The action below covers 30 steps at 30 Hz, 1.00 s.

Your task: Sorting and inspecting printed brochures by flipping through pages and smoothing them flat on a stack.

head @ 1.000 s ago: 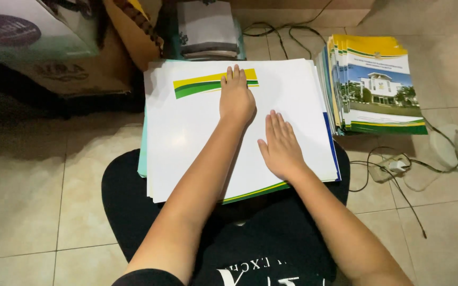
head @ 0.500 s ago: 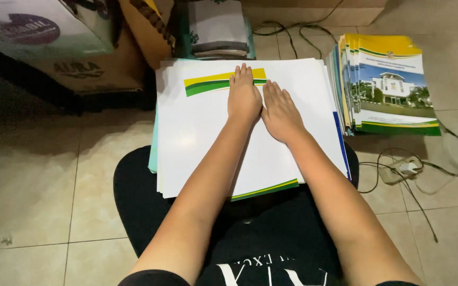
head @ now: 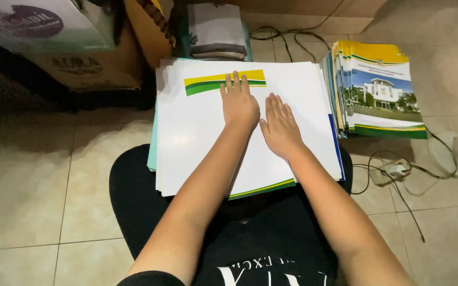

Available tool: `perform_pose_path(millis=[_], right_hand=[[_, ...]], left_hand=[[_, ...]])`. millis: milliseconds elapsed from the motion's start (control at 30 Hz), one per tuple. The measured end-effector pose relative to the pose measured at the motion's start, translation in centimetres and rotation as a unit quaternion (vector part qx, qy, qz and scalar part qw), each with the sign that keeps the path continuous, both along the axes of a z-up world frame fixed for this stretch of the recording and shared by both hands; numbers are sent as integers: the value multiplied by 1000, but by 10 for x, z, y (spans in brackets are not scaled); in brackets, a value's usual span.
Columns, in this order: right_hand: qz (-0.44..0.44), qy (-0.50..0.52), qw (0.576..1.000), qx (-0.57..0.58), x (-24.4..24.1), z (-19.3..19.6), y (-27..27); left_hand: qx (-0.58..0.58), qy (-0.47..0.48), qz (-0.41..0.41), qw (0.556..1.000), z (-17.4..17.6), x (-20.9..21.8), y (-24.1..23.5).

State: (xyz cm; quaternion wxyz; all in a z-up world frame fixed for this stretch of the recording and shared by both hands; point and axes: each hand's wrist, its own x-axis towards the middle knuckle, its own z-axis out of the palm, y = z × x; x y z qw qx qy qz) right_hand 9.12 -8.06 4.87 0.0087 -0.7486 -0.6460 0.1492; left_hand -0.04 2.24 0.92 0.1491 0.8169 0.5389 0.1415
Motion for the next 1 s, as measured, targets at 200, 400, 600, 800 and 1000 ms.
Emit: perform_pose_path(millis=[200,400,600,800,1000], right_hand=[[4,-7,999,43,28,-23,94],[-11,-25,999,31,28,-23,89],[-28,-4,1000,4,-2,10,-18],[-8,-1,1000,-29,-4,-4,-109],[17,3,999,-44,9,-16,-96]], left_hand=[[-11,-2,-1,1000,0,2,2],[7,1,3,1000,-1,2,2],[11,30,-34,999,11,1,-5],[16,111,-169,979,2,20,20],[-10,148,-133,980,20,27,22]])
